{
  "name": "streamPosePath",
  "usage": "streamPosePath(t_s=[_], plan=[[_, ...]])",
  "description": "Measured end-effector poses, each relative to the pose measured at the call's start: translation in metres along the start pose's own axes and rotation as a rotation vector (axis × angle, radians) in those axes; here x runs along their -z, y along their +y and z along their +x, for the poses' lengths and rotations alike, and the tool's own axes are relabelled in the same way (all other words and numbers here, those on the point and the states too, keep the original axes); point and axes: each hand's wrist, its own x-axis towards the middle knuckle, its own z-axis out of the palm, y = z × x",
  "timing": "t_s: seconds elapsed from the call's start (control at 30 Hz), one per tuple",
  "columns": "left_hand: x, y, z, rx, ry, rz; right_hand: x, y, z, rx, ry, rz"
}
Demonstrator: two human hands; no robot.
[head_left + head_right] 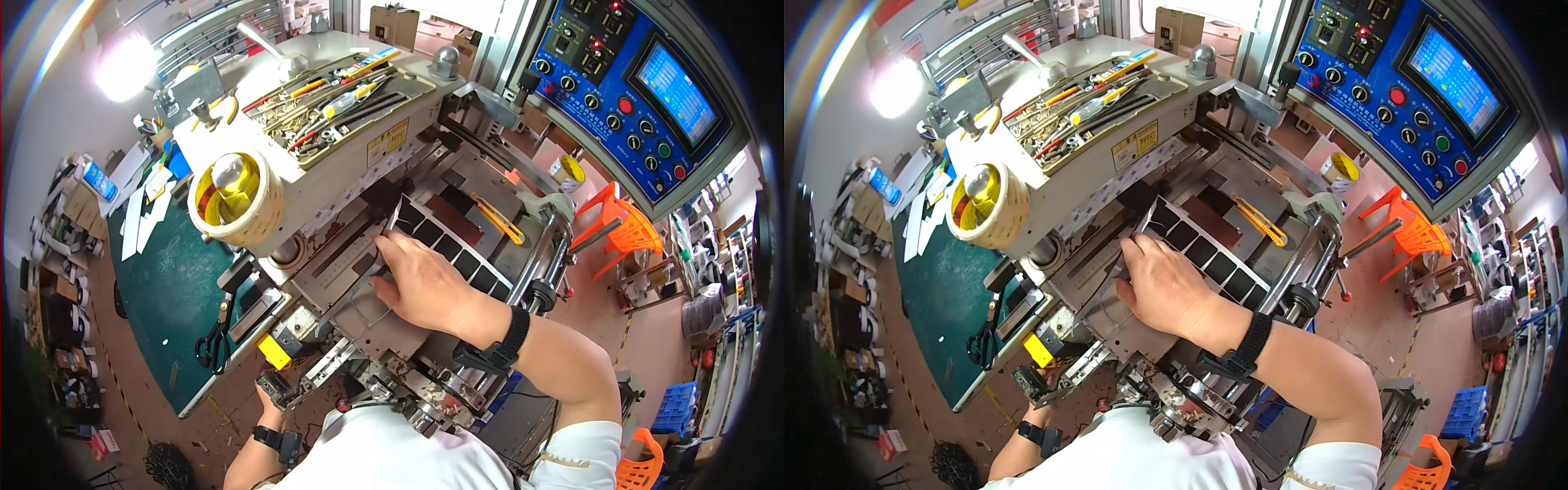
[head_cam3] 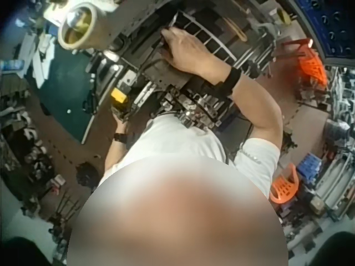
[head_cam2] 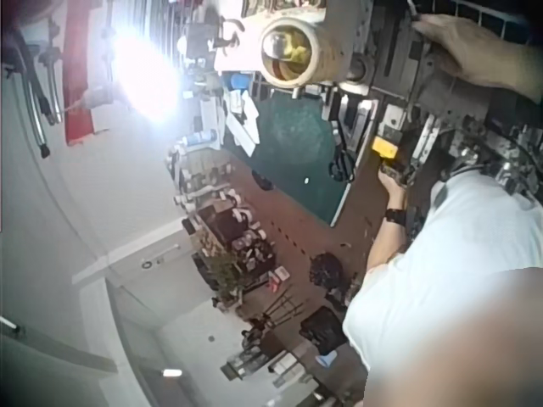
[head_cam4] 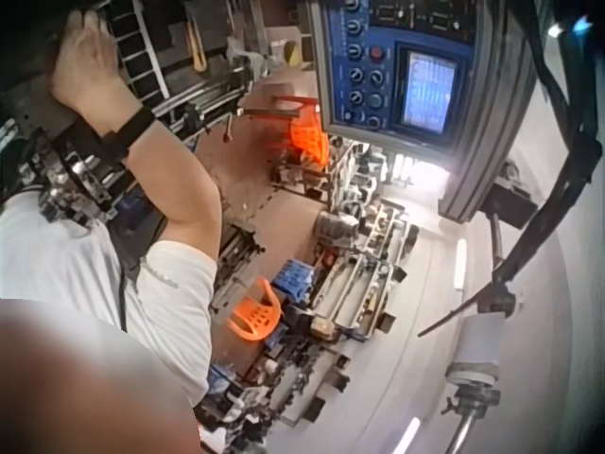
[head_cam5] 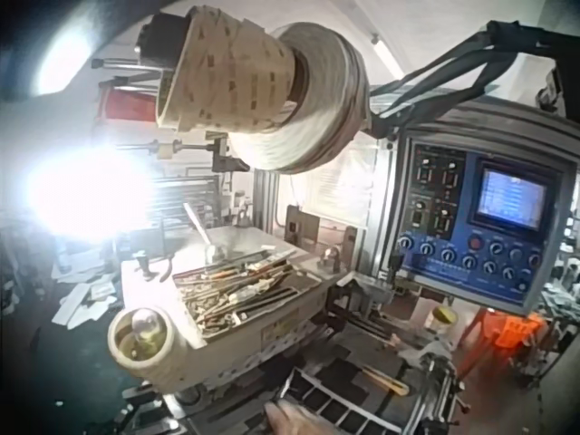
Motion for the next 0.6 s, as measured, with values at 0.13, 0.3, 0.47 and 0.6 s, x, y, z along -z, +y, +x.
streamPosePath(t_s=[0.13,0.3,0.47,0.6], plan=[[0.021,-0.013,0.005,-0.009,0.068,-0.003,-0.002,-0.002,0.001,0.0,-0.007,-0.021],[0.036,-0.008,0.018,0.139,-0.226,-0.237,-0.004,-0.006,0.003,-0.018,0.007,-0.022],[-0.003,0.008,0.001,0.051,0.116,-0.058,-0.008,-0.007,0.008,-0.085,-0.018,0.013],[0.029,0.004,0.018,0.09,-0.182,-0.214,-0.022,-0.016,0.021,0.028,0.03,0.073]])
